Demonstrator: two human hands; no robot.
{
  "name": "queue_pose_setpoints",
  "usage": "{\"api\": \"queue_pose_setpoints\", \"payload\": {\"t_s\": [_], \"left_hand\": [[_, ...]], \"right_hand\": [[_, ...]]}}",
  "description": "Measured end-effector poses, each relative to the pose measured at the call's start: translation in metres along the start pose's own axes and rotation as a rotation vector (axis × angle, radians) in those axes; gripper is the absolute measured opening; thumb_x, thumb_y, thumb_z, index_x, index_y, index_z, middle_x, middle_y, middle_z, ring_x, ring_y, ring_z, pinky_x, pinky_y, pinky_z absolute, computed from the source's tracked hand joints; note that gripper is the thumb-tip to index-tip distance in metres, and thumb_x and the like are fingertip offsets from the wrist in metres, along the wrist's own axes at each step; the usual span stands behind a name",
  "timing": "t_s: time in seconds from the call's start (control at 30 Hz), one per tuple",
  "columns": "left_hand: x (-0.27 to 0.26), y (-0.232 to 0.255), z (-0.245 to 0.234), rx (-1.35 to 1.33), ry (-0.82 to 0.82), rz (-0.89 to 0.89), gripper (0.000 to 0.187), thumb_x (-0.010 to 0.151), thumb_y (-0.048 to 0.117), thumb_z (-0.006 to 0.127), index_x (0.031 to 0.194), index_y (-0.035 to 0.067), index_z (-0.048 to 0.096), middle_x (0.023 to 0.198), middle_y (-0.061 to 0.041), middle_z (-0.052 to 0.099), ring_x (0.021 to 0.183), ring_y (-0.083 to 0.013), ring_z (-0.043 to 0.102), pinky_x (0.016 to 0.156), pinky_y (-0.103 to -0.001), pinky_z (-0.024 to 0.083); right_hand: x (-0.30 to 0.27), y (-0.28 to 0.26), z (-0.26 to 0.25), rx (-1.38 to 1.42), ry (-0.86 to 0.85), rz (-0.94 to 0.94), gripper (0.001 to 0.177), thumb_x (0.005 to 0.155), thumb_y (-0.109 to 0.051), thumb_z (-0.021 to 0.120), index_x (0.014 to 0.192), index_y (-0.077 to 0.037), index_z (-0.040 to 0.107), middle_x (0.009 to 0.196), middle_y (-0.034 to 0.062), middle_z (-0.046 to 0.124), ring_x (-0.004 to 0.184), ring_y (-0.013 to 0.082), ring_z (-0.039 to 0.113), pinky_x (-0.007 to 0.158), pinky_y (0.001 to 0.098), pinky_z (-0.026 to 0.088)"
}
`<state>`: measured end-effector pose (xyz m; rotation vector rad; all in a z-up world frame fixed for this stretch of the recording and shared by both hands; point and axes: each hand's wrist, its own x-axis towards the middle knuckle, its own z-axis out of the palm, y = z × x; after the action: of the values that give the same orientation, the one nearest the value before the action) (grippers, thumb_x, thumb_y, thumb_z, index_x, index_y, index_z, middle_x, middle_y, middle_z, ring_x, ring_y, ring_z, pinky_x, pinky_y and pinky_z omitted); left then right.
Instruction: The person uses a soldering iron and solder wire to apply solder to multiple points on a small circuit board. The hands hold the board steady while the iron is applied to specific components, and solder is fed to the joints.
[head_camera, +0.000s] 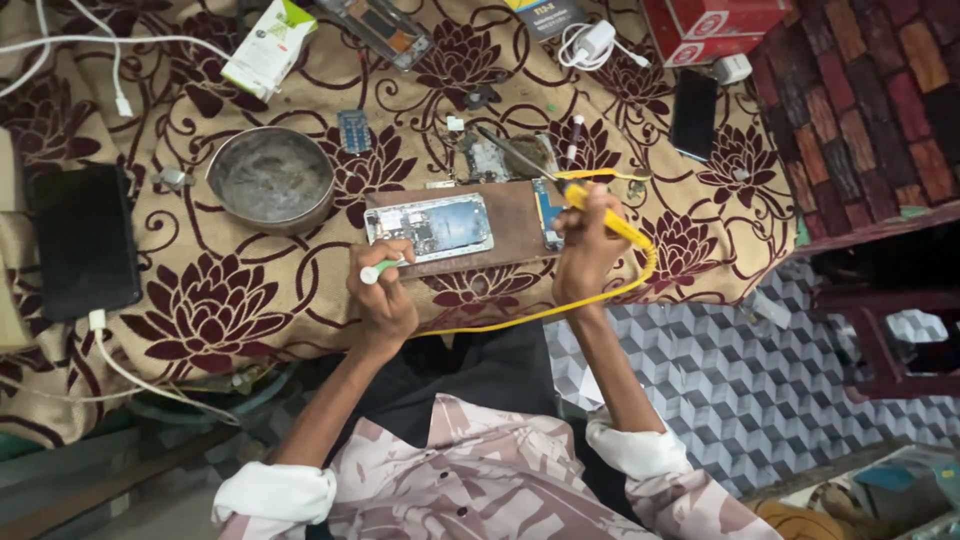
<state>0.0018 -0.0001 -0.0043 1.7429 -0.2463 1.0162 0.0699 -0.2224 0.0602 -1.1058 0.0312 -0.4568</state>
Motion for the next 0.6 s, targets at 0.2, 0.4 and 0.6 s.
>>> {"api": "queue_pose_setpoints", "payload": {"t_s": [0.2,0.4,0.6], "left_hand": [[0.003,0.004,-0.003,0.030,-0.019,-0.003,0.038,0.117,0.040,0.031,0.107,0.006,0.044,0.090,-0.012,0.064,0.083,-0.0239,0.054,0.078,-0.039,0.045],[0.001,0.000,-0.002,-0.038,-0.020,-0.017,0.040,0.117,0.042,0.032,0.110,0.004,0.043,0.093,-0.012,0.062,0.084,-0.0226,0.054,0.079,-0.038,0.046],[0.000,-0.003,0.002,-0.024,0.004,-0.036,0.043,0.116,0.044,0.031,0.107,0.005,0.046,0.091,-0.012,0.063,0.084,-0.0218,0.056,0.076,-0.036,0.046]], "right_hand": [[0.014,-0.011,-0.021,0.458,0.033,0.542,0.032,0.105,-0.026,0.065,0.079,-0.013,0.049,0.063,-0.0050,0.040,0.055,0.0053,0.038,0.054,0.0215,0.036],[0.016,-0.021,-0.023,0.621,0.039,0.785,0.024,0.102,-0.022,0.065,0.081,-0.013,0.056,0.062,-0.0057,0.043,0.055,0.0040,0.041,0.053,0.0194,0.036],[0.017,-0.017,-0.027,0.606,-0.028,0.742,0.030,0.106,-0.027,0.063,0.081,-0.012,0.055,0.062,-0.0046,0.045,0.054,0.0056,0.042,0.053,0.0204,0.037]]}}
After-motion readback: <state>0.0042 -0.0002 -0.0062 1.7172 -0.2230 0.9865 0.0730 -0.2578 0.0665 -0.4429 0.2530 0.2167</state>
